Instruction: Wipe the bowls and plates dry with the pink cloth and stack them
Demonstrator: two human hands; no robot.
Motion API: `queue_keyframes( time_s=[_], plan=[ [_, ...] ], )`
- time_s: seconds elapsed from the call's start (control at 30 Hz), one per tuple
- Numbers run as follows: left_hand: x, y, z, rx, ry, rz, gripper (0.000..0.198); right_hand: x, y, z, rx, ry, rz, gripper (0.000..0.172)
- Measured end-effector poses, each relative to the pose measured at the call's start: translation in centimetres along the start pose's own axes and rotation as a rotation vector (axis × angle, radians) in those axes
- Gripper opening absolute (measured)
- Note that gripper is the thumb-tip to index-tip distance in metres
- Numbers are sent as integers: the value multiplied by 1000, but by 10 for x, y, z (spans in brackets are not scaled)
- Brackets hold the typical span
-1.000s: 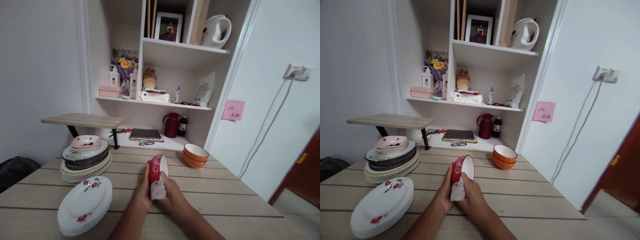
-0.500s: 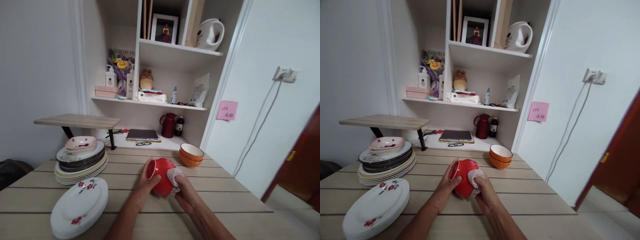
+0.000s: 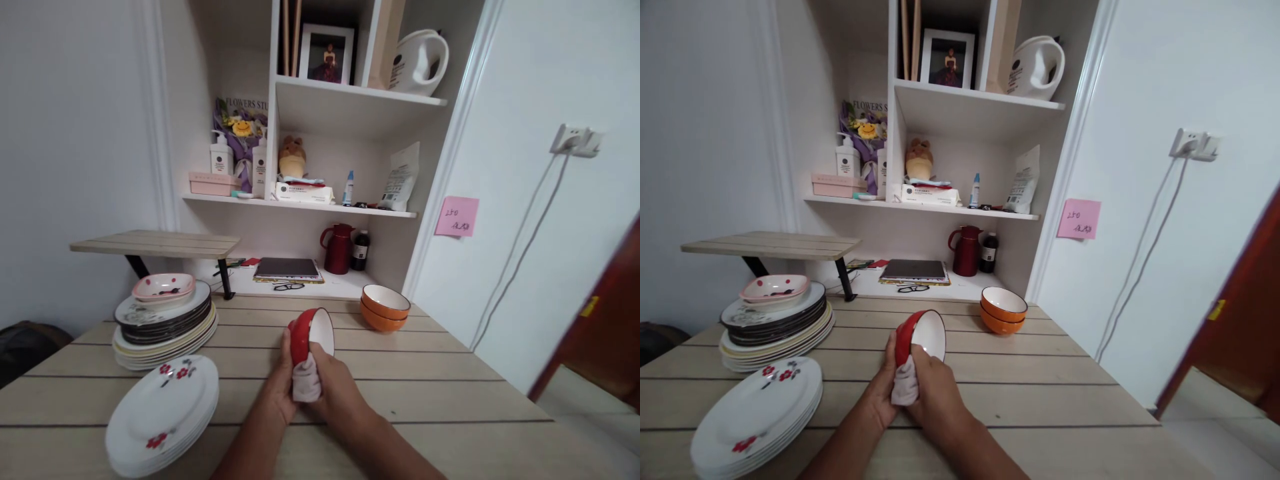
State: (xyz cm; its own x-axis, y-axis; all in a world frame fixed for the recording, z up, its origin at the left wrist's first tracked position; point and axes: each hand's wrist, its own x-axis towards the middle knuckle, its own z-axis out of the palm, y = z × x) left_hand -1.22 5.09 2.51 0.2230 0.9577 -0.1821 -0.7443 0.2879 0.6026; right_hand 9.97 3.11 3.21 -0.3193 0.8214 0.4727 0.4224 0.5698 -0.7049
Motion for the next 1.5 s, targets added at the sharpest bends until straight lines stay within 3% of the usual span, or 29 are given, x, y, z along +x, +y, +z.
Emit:
queue_keyframes(
  time_s=[0.13, 0.2, 0.33, 0.43, 0.57, 0.7, 0.83, 0.97, 1.1, 1.3, 1.5],
  plan=[
    [0, -2, 0, 54, -58, 37, 76, 4, -3, -7, 297, 83, 37, 17],
    [1, -5, -1, 129, -129, 155, 80, 6, -3, -19, 566, 168, 153, 18],
    [4, -6, -5, 400, -284, 351, 110, 6, 2, -43, 1028, 394, 403, 20],
    [5, -6, -6, 501, -311, 419, 119, 5, 3, -50, 1179, 401, 513, 23],
    [3, -7, -4, 391, -246, 417, 103, 3, -7, -43, 1162, 327, 459, 29],
    [0, -5, -2, 252, -195, 349, 86, 0, -21, -31, 848, 201, 280, 34],
    [-1, -3, -5, 179, -193, 151, 77, -1, -25, -23, 512, 65, 67, 35],
    [-1, 1, -7, 142, -167, -37, 71, -2, -18, -15, 285, 56, 38, 28],
    [-2, 0, -5, 168, -208, 45, 80, 0, -13, -19, 499, 126, 92, 21],
    [-7, -9, 3, 395, -256, 283, 117, 5, -1, -44, 1063, 399, 459, 22],
    [-10, -9, 10, 431, -240, 396, 125, 4, 0, -51, 1243, 385, 533, 25]
  ],
)
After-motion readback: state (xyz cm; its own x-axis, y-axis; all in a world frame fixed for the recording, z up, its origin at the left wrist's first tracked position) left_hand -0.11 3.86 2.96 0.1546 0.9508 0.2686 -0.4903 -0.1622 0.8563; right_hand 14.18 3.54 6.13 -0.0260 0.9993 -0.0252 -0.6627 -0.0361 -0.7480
